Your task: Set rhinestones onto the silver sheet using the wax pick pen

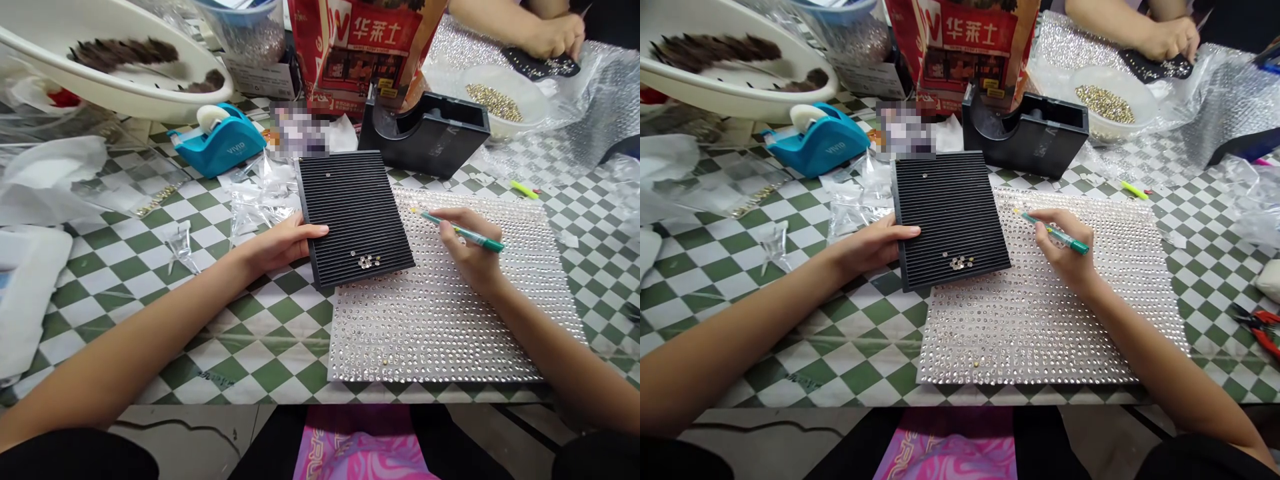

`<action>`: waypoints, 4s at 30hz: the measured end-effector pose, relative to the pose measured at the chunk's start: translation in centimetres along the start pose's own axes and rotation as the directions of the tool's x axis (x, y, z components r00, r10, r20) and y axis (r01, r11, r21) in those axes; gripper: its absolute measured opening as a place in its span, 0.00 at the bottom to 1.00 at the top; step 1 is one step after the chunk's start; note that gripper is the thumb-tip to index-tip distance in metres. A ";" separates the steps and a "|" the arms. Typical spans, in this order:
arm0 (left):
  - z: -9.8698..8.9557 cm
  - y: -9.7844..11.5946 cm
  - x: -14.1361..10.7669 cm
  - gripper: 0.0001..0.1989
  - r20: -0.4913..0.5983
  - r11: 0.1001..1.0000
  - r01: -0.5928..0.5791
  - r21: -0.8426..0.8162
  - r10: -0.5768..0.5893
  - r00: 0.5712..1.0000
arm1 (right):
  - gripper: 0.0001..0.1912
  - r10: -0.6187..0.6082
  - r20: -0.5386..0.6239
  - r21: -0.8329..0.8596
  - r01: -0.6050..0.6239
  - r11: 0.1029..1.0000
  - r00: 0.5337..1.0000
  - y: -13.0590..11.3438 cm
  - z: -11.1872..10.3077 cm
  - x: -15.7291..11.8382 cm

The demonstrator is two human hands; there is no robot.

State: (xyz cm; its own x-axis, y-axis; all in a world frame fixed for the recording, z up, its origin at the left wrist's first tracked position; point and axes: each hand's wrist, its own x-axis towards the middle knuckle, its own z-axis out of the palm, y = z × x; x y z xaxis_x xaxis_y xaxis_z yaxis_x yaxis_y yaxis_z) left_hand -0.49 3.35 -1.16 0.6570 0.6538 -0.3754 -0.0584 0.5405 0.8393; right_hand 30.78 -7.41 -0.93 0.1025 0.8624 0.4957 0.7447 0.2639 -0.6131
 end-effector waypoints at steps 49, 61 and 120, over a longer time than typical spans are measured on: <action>0.0 0.3 -0.5 0.21 -0.102 1.000 0.021 0.000 -0.021 0.995 | 0.12 -0.021 0.013 0.074 0.020 0.997 1.000 -0.3 0.6 0.1; -0.4 1.1 -0.7 0.21 -0.182 0.999 0.034 0.010 -0.032 0.983 | 0.14 -0.056 0.101 0.101 0.046 0.994 0.993 -0.1 1.3 0.6; -1.0 0.4 -0.3 0.23 -0.043 0.998 -0.051 -0.040 0.049 0.998 | 0.17 -0.200 0.239 0.335 0.112 0.935 0.950 -6.0 1.6 -1.1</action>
State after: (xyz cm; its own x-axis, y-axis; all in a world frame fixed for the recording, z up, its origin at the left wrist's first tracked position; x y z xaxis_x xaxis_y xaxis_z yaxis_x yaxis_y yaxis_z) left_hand -1.47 3.91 -1.10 0.6204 0.7019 -0.3499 -0.1220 0.5271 0.8410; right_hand 25.14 -9.29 1.27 -0.2091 0.8702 0.4460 0.4870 0.4882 -0.7242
